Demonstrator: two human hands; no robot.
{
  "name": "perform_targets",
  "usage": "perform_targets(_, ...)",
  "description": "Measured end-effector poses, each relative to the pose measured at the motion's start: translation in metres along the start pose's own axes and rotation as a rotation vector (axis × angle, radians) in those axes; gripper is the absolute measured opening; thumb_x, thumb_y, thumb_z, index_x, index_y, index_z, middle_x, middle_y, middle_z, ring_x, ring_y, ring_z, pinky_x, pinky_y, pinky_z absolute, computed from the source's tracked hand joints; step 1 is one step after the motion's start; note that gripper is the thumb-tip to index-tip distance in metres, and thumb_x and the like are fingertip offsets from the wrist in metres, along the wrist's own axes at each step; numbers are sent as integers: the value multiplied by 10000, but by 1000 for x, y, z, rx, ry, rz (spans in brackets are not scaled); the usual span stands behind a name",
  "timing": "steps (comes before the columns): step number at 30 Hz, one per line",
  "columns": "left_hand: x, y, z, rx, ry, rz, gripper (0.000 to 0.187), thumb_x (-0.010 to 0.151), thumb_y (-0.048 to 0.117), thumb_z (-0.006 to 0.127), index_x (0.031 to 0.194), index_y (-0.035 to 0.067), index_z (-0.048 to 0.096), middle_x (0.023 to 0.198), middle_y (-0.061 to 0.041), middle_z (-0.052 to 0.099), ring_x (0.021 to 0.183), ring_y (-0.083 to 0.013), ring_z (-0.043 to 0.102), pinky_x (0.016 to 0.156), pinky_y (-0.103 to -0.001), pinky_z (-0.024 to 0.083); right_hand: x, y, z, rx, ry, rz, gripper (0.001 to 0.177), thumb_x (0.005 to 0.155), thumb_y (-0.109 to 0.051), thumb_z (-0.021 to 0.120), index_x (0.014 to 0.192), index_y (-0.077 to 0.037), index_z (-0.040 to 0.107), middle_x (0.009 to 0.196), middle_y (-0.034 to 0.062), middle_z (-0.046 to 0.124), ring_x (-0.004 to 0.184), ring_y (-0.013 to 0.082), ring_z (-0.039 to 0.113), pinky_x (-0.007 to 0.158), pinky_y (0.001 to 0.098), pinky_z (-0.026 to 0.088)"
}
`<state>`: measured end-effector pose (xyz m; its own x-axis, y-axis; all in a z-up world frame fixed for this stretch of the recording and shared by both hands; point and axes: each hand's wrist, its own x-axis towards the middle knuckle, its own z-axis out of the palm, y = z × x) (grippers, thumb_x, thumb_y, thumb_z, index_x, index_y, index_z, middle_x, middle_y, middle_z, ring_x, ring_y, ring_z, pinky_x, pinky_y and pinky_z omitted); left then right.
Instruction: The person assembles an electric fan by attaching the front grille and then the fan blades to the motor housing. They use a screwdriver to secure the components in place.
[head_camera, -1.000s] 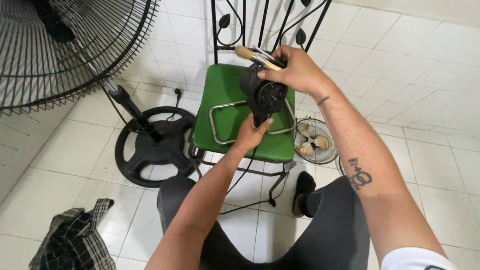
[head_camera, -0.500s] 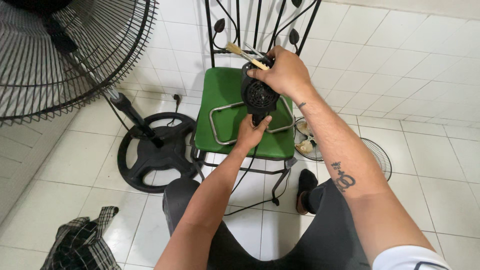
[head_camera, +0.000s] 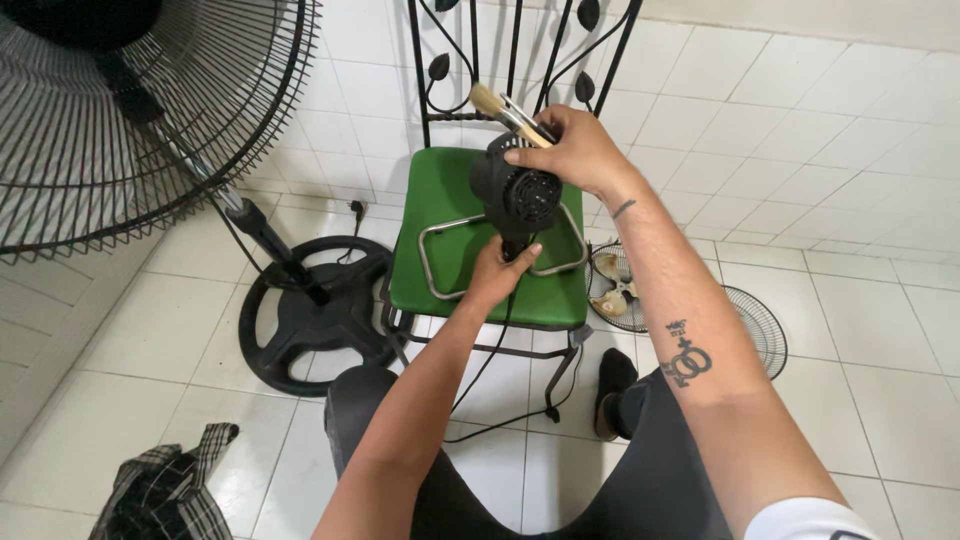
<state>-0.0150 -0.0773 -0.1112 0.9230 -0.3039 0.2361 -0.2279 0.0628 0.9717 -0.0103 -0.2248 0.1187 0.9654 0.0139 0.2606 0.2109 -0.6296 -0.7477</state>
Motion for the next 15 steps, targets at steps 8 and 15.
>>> perform_targets(8, 1, 44, -18, -221, -66, 122, 1245, 761, 175, 899, 1593, 64, -20, 1596, -190, 285, 1483, -299, 334, 1209, -410, 294, -13, 37, 3, 442, 139, 160, 310, 909, -317, 804, 1085, -78, 714, 741, -29, 618, 485, 40, 472, 405, 225, 360)
perform_targets(15, -2, 79, -33, -252, 67, 130, 1065, 847, 165, 844, 1641, -3, 154, 1600, -213, 426, 1443, -324, 476, 1204, -432, 389, -54, 82, 24, 629, 329, 231, 241, 971, -277, 703, 1024, -44, 674, 730, -17, 621, 434, 50, 423, 385, 238, 310)
